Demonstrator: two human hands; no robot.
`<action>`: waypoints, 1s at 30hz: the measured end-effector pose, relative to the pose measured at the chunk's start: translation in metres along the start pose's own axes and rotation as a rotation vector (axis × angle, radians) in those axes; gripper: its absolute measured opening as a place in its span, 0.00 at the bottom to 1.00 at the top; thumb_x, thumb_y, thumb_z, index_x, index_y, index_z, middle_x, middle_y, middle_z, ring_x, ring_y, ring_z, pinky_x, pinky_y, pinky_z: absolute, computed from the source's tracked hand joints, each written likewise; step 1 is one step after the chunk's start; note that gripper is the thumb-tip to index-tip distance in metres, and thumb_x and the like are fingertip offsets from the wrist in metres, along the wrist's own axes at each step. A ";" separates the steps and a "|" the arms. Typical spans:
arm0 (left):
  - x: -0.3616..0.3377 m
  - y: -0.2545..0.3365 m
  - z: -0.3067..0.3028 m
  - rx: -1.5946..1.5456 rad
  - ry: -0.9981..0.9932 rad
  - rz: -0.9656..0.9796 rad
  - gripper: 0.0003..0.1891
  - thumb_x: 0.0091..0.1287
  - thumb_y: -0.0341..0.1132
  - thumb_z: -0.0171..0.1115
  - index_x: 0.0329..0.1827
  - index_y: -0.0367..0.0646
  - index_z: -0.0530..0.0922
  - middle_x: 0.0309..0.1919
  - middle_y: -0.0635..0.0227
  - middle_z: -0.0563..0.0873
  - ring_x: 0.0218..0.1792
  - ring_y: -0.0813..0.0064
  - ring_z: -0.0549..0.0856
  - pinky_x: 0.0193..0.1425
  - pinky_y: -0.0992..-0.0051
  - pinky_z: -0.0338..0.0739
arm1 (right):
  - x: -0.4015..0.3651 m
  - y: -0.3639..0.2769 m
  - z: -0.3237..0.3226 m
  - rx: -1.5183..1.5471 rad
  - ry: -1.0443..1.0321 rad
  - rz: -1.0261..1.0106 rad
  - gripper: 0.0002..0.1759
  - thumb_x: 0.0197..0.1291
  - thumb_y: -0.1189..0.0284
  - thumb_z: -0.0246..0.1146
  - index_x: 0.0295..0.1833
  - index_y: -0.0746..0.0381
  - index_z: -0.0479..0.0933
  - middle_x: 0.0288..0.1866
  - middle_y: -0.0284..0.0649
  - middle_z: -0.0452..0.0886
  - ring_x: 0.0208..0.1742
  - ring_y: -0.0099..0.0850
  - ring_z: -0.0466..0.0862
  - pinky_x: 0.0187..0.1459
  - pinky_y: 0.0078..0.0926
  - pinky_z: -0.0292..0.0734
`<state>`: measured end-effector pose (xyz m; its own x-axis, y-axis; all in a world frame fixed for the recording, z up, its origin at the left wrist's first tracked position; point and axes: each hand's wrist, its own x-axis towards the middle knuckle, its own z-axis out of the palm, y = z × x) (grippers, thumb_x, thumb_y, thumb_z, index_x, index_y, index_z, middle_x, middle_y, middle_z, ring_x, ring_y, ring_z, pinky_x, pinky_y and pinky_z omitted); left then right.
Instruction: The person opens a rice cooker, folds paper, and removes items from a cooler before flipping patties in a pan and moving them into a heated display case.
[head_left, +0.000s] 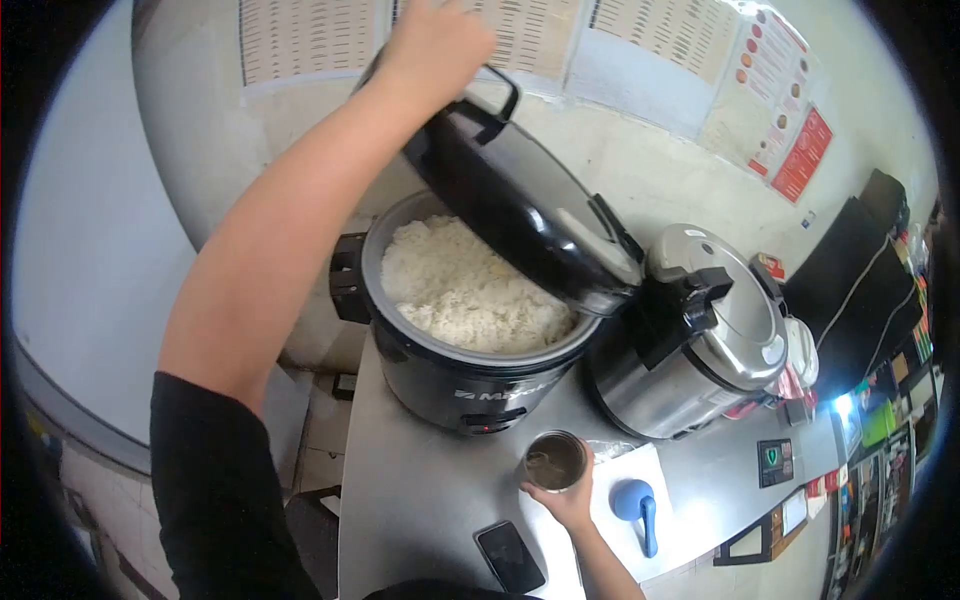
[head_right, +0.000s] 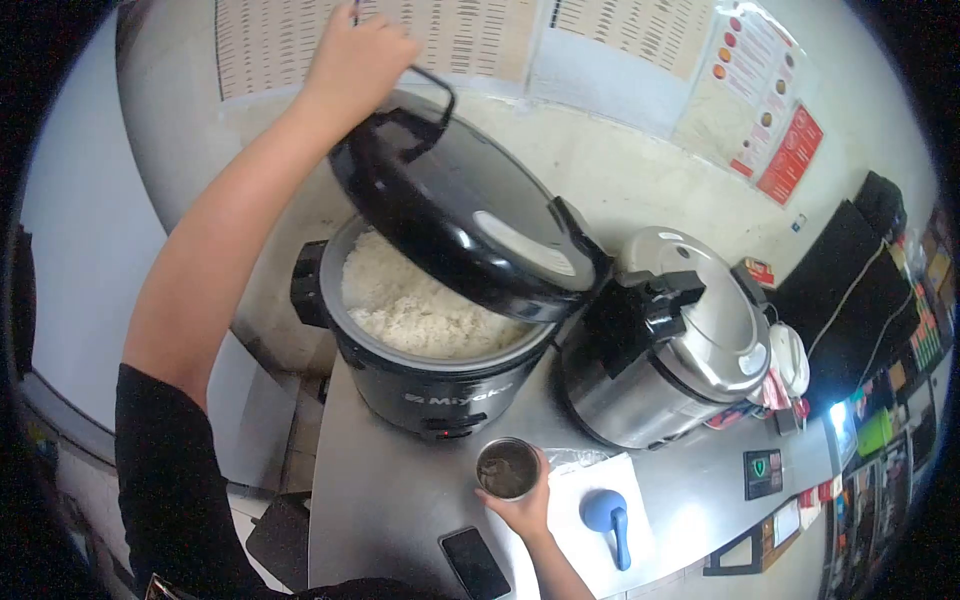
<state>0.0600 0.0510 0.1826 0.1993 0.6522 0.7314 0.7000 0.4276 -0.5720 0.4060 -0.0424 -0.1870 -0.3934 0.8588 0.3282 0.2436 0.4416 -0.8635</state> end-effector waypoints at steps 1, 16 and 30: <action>-0.007 -0.004 0.016 -0.107 0.011 0.001 0.08 0.53 0.29 0.54 0.35 0.49 0.79 0.33 0.70 0.81 0.43 0.69 0.80 0.52 0.60 0.67 | -0.001 0.006 0.006 0.018 0.006 -0.003 0.53 0.28 0.66 0.78 0.60 0.67 0.54 0.53 0.47 0.69 0.56 0.37 0.72 0.58 0.33 0.65; -0.185 0.033 0.087 -0.791 -0.146 -0.406 0.14 0.63 0.32 0.51 0.51 0.43 0.74 0.44 0.59 0.77 0.46 0.57 0.77 0.49 0.65 0.71 | -0.032 0.044 0.025 0.141 -0.003 0.018 0.51 0.35 0.66 0.76 0.64 0.65 0.54 0.58 0.45 0.67 0.62 0.36 0.66 0.62 0.30 0.59; -0.192 0.042 0.076 -0.645 -0.047 -0.409 0.14 0.62 0.32 0.54 0.51 0.45 0.75 0.47 0.61 0.75 0.51 0.60 0.74 0.54 0.67 0.68 | -0.145 0.017 0.005 -0.004 0.124 0.172 0.52 0.43 0.60 0.72 0.67 0.68 0.47 0.65 0.55 0.60 0.67 0.43 0.61 0.65 0.35 0.56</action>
<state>-0.0013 -0.0088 -0.0097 -0.1808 0.5526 0.8136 0.9764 0.2000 0.0812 0.4624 -0.1607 -0.2510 -0.2334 0.9469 0.2210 0.3010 0.2865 -0.9096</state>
